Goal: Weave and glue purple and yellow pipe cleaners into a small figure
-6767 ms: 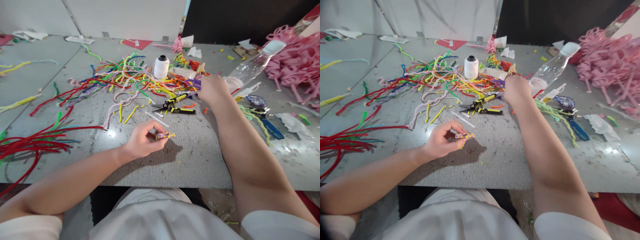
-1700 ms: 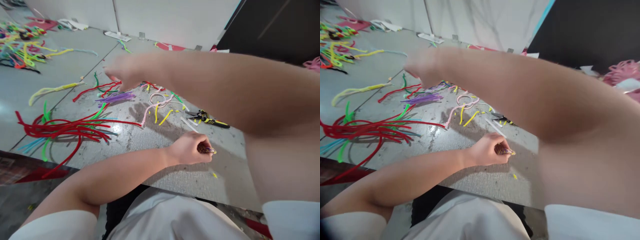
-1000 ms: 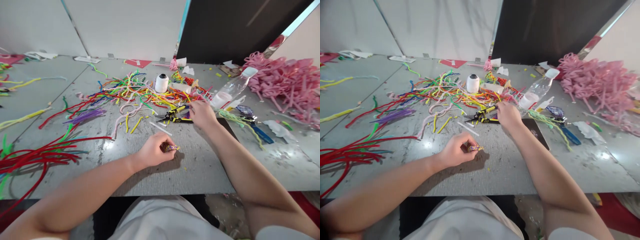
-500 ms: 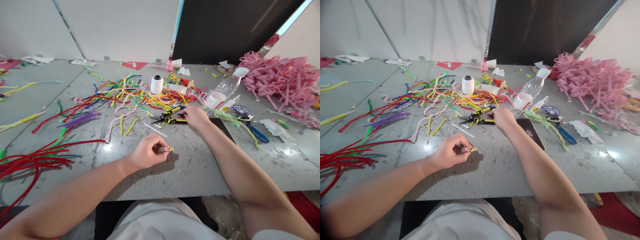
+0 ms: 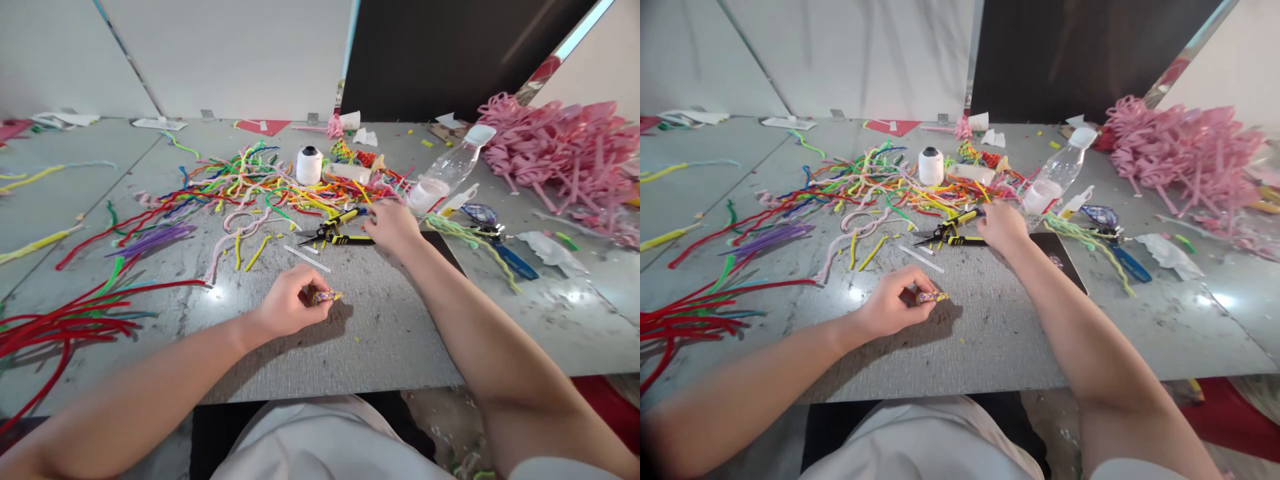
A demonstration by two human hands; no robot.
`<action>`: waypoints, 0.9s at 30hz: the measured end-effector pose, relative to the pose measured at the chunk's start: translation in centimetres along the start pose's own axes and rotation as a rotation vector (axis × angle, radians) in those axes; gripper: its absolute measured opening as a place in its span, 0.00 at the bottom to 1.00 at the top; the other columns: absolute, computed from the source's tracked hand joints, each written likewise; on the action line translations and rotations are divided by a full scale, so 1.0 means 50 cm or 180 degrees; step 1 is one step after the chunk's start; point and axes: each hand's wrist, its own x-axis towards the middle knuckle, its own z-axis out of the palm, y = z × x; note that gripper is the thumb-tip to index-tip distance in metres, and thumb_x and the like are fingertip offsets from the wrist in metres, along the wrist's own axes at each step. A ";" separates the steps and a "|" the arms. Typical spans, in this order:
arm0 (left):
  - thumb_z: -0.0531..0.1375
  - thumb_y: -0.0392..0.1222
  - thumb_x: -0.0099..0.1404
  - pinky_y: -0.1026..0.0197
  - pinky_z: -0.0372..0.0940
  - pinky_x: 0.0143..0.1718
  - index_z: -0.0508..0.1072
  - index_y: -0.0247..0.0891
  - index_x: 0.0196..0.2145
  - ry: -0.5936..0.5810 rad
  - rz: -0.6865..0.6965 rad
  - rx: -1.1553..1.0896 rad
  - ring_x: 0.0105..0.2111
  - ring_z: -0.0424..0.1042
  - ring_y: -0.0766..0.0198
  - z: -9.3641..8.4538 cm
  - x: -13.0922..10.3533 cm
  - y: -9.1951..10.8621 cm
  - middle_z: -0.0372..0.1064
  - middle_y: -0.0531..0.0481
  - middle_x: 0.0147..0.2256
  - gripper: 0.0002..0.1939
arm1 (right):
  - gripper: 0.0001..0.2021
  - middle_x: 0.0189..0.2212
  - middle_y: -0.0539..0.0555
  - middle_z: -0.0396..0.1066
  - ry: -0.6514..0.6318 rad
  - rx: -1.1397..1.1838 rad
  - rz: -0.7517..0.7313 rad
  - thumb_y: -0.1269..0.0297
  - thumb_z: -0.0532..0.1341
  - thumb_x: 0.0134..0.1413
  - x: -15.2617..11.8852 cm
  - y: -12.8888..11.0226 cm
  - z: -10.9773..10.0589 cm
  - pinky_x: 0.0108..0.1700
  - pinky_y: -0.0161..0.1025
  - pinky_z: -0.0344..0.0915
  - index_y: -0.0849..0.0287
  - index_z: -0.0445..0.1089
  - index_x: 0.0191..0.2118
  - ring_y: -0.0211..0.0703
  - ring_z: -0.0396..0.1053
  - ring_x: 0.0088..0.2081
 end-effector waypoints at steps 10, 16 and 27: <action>0.68 0.40 0.62 0.67 0.70 0.30 0.77 0.37 0.35 0.0028 0.0054 0.0087 0.32 0.76 0.66 0.000 0.001 -0.002 0.79 0.47 0.35 0.05 | 0.16 0.54 0.64 0.81 -0.0537 -0.0153 -0.0667 0.73 0.61 0.64 0.073 -0.103 -0.013 0.46 0.43 0.72 0.57 0.80 0.53 0.57 0.79 0.51; 0.67 0.39 0.63 0.66 0.69 0.31 0.77 0.38 0.35 -0.0022 0.0136 0.0135 0.35 0.76 0.63 0.000 -0.002 -0.005 0.80 0.46 0.35 0.04 | 0.18 0.58 0.66 0.78 -0.0511 -0.0266 -0.1069 0.76 0.57 0.67 0.061 -0.118 -0.007 0.45 0.45 0.73 0.59 0.78 0.56 0.57 0.78 0.51; 0.68 0.39 0.62 0.65 0.69 0.32 0.77 0.37 0.36 -0.0001 0.0145 0.0075 0.35 0.76 0.63 0.000 -0.001 -0.007 0.79 0.46 0.35 0.05 | 0.19 0.62 0.67 0.74 -0.0220 -0.0341 -0.1687 0.77 0.55 0.69 0.039 -0.151 -0.006 0.63 0.60 0.66 0.63 0.75 0.60 0.68 0.65 0.64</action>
